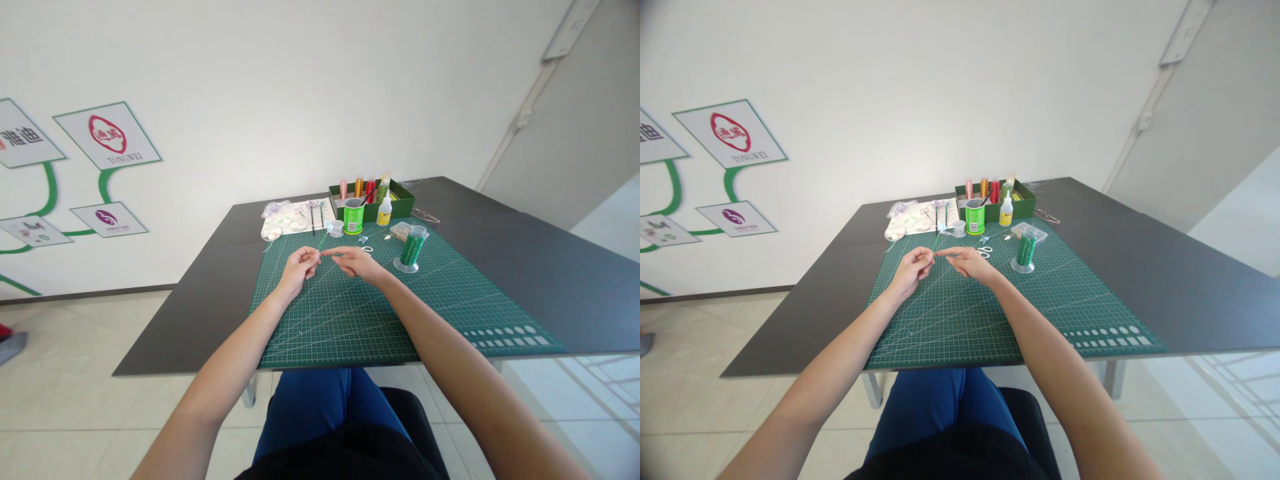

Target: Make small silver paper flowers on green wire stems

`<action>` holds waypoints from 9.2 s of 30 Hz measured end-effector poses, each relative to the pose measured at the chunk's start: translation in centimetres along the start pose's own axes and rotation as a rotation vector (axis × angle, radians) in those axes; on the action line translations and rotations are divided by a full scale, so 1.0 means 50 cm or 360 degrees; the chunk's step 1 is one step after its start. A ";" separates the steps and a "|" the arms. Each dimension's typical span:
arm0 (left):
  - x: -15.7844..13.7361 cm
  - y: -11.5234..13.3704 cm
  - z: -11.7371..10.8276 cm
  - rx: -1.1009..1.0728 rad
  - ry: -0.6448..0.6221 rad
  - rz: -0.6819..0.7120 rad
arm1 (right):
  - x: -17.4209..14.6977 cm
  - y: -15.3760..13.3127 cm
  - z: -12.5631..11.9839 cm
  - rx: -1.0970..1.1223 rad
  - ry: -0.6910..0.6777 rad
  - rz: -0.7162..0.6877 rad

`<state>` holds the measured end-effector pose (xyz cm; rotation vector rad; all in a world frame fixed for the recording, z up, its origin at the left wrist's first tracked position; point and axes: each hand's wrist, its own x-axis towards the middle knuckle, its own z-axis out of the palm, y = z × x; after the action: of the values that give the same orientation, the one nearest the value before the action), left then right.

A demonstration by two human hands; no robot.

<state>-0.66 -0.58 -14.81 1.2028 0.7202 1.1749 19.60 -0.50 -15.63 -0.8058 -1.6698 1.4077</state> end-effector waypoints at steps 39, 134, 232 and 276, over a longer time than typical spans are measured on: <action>-0.014 0.014 0.007 0.0777 -0.0141 0.0394 | 0.009 0.017 -0.002 0.0026 -0.0002 -0.0008; -0.015 0.007 0.018 0.0127 -0.0161 0.0069 | 0.009 0.030 -0.002 -0.0099 -0.0034 0.0010; -0.006 0.002 0.004 0.0337 0.0214 0.0000 | 0.006 0.021 0.011 -0.0205 -0.0139 0.0020; -0.003 0.001 -0.001 0.0407 0.0254 0.0278 | 0.009 0.019 0.026 -0.0315 0.0118 -0.0115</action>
<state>-0.74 -0.69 -14.81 1.4176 0.9208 1.3648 18.21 -0.57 -16.58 -0.8871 -1.7820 1.1621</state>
